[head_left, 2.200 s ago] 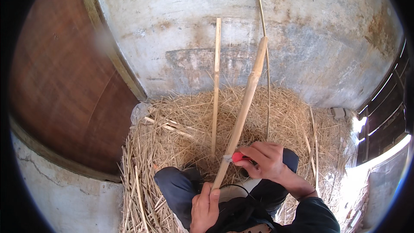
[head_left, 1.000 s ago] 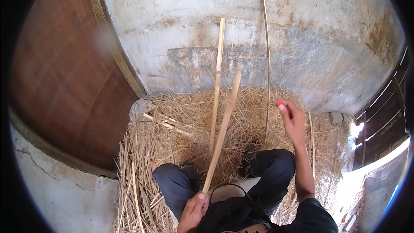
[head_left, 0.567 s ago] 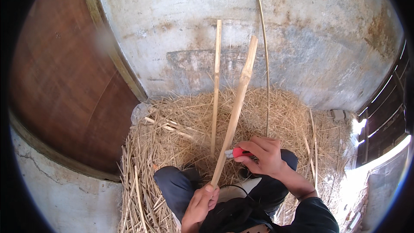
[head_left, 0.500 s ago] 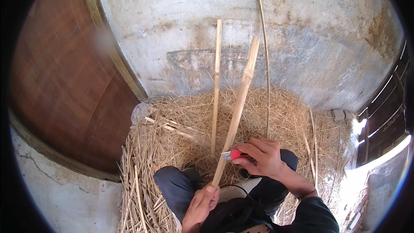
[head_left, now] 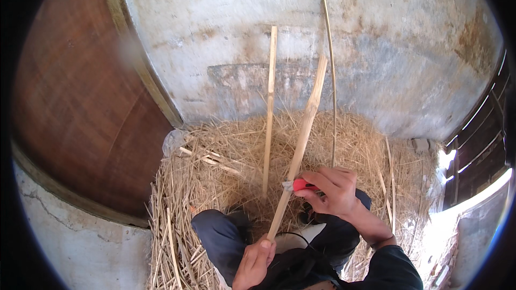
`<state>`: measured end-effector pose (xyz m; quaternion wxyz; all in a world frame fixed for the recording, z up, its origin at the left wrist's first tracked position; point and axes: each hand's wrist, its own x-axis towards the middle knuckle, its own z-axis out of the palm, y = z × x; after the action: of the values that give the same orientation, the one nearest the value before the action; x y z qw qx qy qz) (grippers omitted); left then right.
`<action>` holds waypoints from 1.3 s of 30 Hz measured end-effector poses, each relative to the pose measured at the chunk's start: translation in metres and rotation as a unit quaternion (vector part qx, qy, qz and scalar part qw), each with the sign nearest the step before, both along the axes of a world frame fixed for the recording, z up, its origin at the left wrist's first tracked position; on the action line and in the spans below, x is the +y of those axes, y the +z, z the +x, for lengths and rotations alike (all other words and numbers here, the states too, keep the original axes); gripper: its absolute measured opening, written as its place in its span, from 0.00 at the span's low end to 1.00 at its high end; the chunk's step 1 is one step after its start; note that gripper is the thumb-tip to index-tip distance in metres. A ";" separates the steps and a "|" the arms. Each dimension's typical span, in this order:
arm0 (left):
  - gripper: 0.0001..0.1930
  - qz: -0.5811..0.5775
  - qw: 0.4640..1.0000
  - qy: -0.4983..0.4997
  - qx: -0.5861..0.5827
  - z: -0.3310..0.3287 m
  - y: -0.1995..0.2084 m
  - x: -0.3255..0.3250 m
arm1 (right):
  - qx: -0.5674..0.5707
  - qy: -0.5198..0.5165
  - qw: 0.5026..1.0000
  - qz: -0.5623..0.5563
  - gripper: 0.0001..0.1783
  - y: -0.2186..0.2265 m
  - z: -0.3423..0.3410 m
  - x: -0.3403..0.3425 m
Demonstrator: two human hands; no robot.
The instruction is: The person sits on a bed of straw and uses a red utility knife to shave the surface of a long bamboo pole. They hold the pole with their left hand and scrape the blade along its length with their right hand, removing thin strips of wood.
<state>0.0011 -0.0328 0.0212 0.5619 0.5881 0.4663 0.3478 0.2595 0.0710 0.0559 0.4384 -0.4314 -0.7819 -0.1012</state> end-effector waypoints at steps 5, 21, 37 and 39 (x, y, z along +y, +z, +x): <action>0.25 -0.178 0.979 -0.069 -0.075 -0.017 -0.050 -0.036 | 0.206 -0.168 0.964 -0.017 0.14 0.022 0.059 0.048; 0.33 -0.337 0.855 -0.198 -0.342 -0.022 -0.070 0.022 | 0.381 0.200 0.833 -0.348 0.18 -0.026 -0.020 -0.007; 0.39 -0.293 0.864 -0.266 -0.311 0.011 -0.040 0.059 | 0.310 0.178 0.891 -0.281 0.18 -0.025 0.002 -0.010; 0.33 -0.247 0.909 -0.211 -0.263 0.013 -0.018 0.050 | 0.285 0.147 0.922 -0.219 0.19 -0.029 0.006 -0.012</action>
<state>0.0143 0.0175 0.0032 0.8514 0.4028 0.2379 0.2370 0.2651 0.0588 0.0269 0.5471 -0.4078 -0.6813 0.2650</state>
